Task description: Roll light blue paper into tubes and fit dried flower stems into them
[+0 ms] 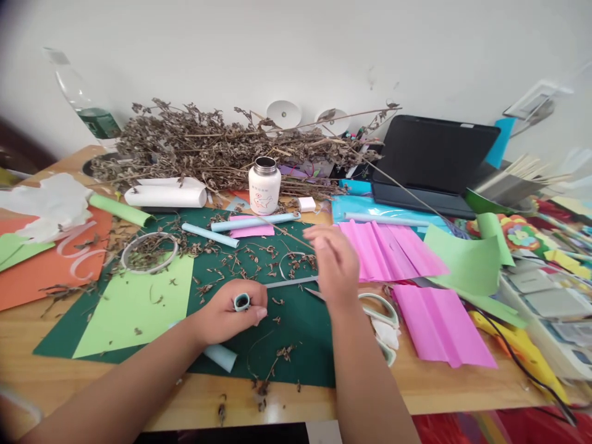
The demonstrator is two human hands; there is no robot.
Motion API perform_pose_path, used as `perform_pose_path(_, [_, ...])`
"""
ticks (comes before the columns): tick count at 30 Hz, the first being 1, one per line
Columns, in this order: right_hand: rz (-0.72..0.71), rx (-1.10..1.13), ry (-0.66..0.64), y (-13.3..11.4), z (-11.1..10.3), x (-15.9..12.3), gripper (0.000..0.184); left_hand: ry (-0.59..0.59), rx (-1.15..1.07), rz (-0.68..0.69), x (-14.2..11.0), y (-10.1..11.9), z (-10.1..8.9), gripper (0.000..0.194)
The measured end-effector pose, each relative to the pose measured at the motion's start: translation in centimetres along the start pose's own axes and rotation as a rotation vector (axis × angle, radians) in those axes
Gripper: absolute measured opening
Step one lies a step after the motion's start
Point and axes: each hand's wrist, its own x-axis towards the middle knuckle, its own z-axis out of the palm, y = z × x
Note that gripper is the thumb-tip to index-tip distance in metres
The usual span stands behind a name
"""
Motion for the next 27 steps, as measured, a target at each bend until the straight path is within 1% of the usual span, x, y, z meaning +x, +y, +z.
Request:
perform_pose_path(1, [0.150,-0.124,-0.039,0.9,-0.3,0.4,0.023,-0.003,-0.012,0.005,0.0,0.0,0.0,0.020])
perform_pose_path(2, [0.282,-0.260,-0.149,1.6,-0.6,0.7,0.023,-0.007,-0.027,0.012,0.0,0.1,0.0,0.020])
perform_pose_path(4, [0.476,-0.506,-0.468,2.4,-0.7,1.1,0.023,-0.003,-0.060,0.022,-0.1,0.2,0.0,0.020])
perform_pose_path(5, [0.530,-0.602,-0.608,2.5,-0.7,1.2,0.022,0.002,-0.075,0.029,-0.1,0.2,0.0,0.020])
perform_pose_path(6, [0.560,-0.673,-0.706,2.6,-0.6,1.2,0.021,0.009,-0.087,0.038,-0.1,0.2,0.0,0.020])
perform_pose_path(7, [0.572,-0.722,-0.760,2.6,-0.4,1.2,0.020,0.016,-0.094,0.046,-0.1,0.2,0.0,0.020])
perform_pose_path(8, [0.573,-0.752,-0.779,2.6,-0.3,1.2,0.018,0.021,-0.097,0.054,-0.1,0.2,0.1,0.019])
perform_pose_path(10, [0.569,-0.769,-0.776,2.7,-0.1,1.1,0.018,0.018,-0.096,0.061,-0.1,0.2,0.1,0.019])
perform_pose_path(15, [0.559,-0.773,-0.792,3.3,0.1,1.2,0.023,-0.013,-0.075,0.055,-0.2,0.1,0.2,0.018])
perform_pose_path(20, [0.550,-0.776,-0.792,3.8,0.4,1.1,0.039,-0.015,-0.067,0.043,-0.2,0.0,0.3,0.018])
perform_pose_path(22, [0.555,-0.782,-0.802,3.8,0.6,1.1,0.042,-0.015,-0.070,0.038,-0.2,0.0,0.3,0.018])
perform_pose_path(24, [0.547,-0.777,-0.818,3.8,0.6,1.1,0.039,-0.011,-0.073,0.030,-0.2,0.0,0.3,0.018])
perform_pose_path(27, [0.533,-0.748,-0.818,3.7,0.6,1.1,0.026,-0.011,-0.071,0.025,-0.2,0.0,0.4,0.018])
